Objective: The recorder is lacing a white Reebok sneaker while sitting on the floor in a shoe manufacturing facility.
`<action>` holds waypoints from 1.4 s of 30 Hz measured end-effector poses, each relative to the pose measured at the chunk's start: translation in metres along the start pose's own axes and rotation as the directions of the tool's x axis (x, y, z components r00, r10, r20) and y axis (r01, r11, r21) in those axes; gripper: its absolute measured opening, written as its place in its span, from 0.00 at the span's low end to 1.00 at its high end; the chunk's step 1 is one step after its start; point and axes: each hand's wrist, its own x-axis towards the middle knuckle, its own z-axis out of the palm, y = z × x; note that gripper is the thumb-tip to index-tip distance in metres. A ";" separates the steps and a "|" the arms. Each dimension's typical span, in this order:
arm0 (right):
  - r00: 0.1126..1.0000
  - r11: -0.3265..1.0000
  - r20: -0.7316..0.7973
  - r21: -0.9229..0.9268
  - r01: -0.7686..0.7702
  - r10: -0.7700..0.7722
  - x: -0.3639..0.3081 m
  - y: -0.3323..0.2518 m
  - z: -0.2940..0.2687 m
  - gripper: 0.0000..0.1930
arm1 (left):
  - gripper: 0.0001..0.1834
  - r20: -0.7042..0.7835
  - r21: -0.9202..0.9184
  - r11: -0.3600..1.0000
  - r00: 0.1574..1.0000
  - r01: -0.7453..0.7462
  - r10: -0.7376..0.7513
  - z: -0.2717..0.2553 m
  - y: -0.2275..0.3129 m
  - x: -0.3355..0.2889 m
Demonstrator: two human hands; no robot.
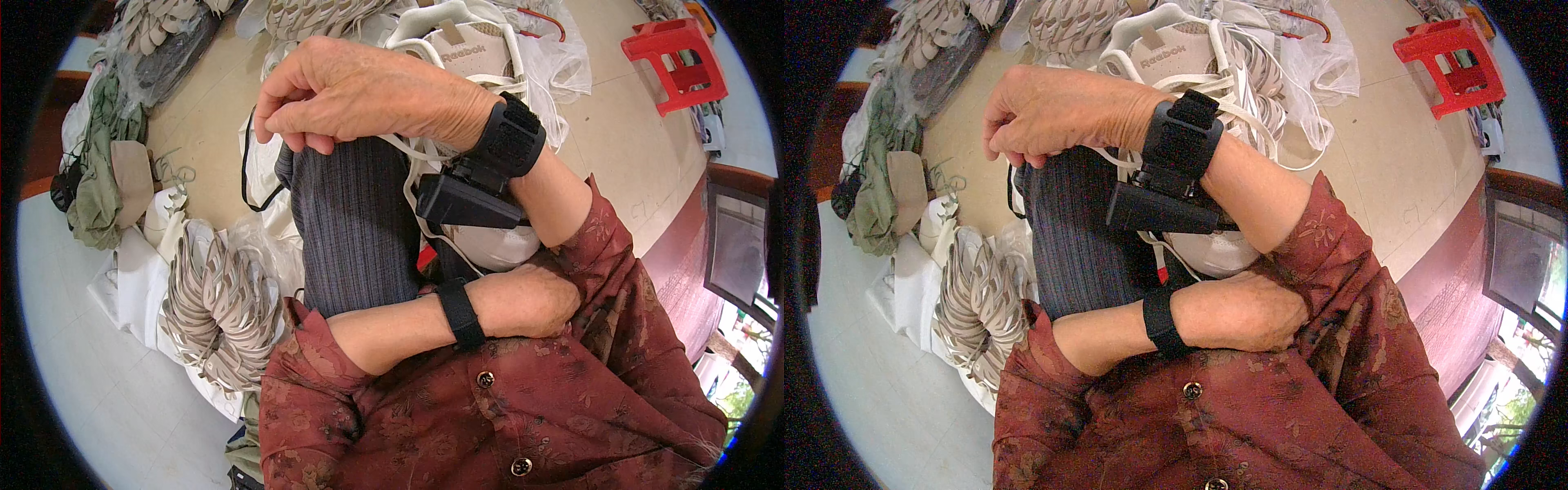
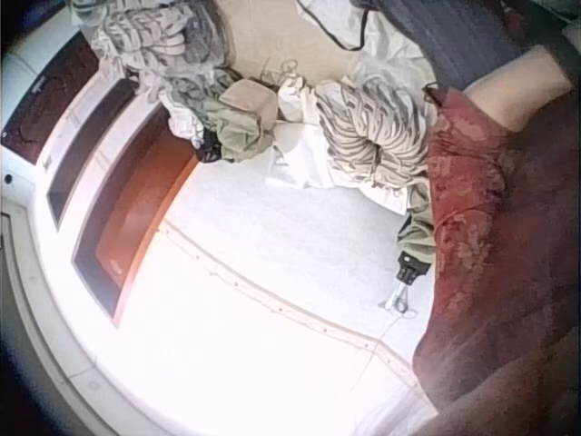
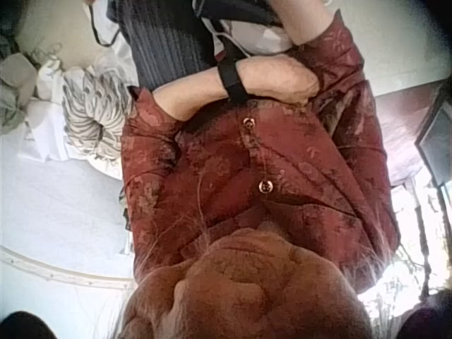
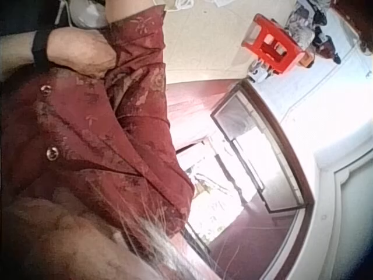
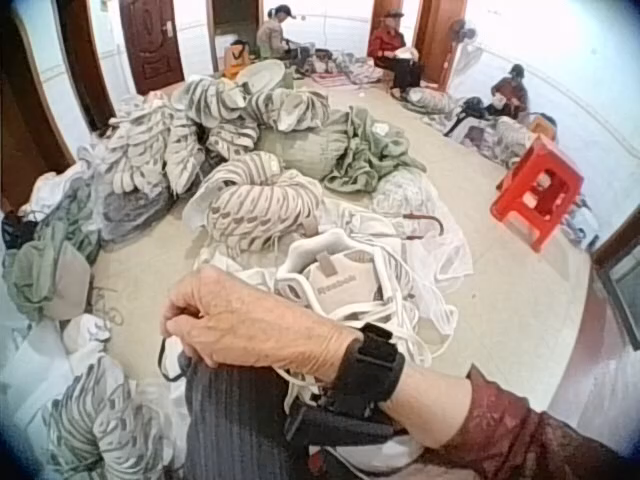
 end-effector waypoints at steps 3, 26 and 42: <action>1.000 1.000 0.012 -0.024 -0.003 0.003 -0.001 -0.001 0.000 0.12 | 0.13 0.028 -0.011 1.000 0.999 0.019 -0.018 0.000 0.001 0.000; 1.000 1.000 -0.019 -0.009 0.001 -0.001 0.000 0.000 0.001 0.13 | 0.12 -0.046 -0.015 0.999 0.998 -0.042 0.042 -0.001 0.000 -0.002; 1.000 0.999 0.020 -0.030 0.014 -0.014 0.000 0.001 0.001 0.12 | 0.13 -0.053 -0.044 0.999 0.998 -0.021 0.019 -0.002 0.000 -0.001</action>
